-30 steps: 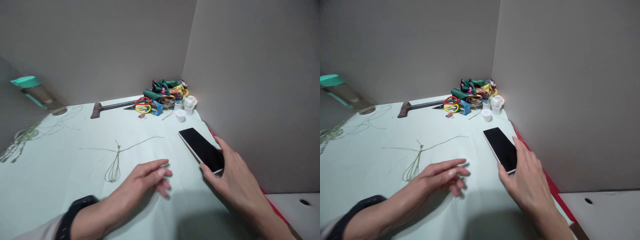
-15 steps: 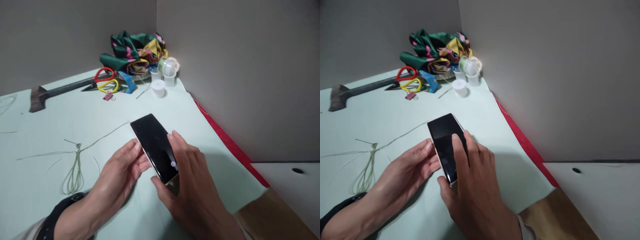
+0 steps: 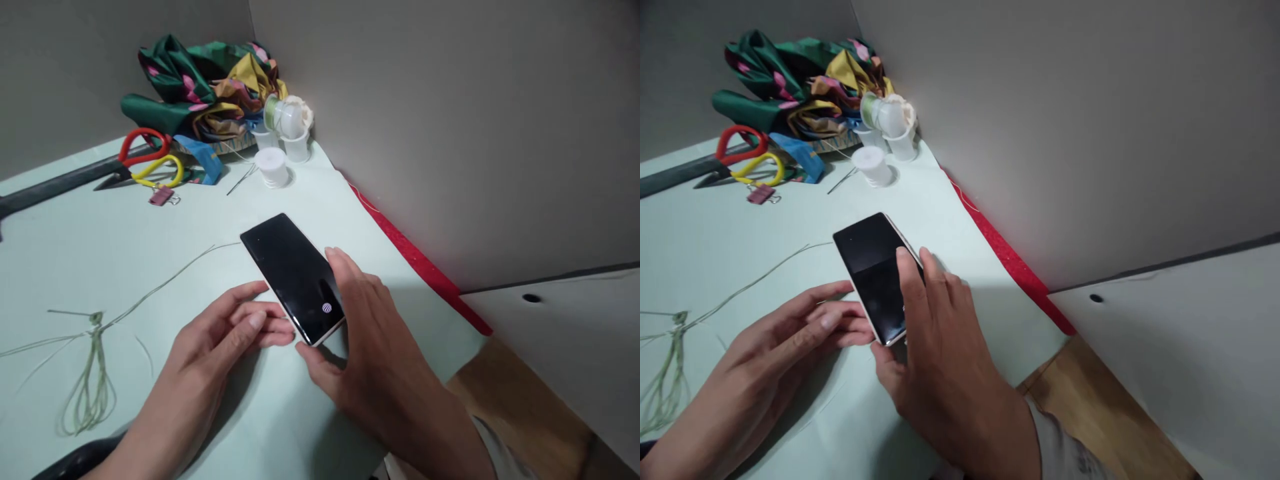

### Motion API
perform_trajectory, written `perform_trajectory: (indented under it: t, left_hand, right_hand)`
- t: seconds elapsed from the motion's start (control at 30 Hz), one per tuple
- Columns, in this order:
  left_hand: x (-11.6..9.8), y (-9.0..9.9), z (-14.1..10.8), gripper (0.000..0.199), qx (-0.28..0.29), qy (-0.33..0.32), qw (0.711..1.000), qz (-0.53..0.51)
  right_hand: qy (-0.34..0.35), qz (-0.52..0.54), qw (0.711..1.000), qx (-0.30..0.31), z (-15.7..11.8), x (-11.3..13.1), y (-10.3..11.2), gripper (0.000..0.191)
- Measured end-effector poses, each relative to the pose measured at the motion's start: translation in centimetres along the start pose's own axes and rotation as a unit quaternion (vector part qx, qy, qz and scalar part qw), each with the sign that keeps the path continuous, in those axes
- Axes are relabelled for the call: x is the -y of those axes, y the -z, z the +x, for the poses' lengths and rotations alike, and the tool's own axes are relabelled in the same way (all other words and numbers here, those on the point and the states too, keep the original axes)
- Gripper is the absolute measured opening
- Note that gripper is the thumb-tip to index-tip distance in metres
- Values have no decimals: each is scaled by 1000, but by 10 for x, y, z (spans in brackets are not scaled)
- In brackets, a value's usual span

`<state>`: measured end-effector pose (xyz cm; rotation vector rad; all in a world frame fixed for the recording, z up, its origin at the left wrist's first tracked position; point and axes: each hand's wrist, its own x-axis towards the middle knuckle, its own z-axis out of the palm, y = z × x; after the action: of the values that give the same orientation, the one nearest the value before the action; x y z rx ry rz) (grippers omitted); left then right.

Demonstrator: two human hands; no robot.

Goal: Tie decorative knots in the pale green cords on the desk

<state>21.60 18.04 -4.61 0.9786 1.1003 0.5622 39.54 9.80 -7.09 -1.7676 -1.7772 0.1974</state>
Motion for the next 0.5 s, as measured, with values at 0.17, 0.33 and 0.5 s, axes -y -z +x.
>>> perform_trajectory:
  t: [0.17, 0.33, 0.5]
  left_hand:
    - [9, 7, -5, 30, -26, -53, 989, 138]
    - [12, 4, -6, 37, -39, -41, 984, 169]
    - [9, -7, -16, 48, -97, 34, 984, 148]
  right_hand:
    - [13, 13, 998, 62, 2, -19, 18, 87]
    - [-2, 52, 994, 93, 11, -32, 40, 75]
    - [-22, 72, 987, 141, 16, -36, 38, 73]
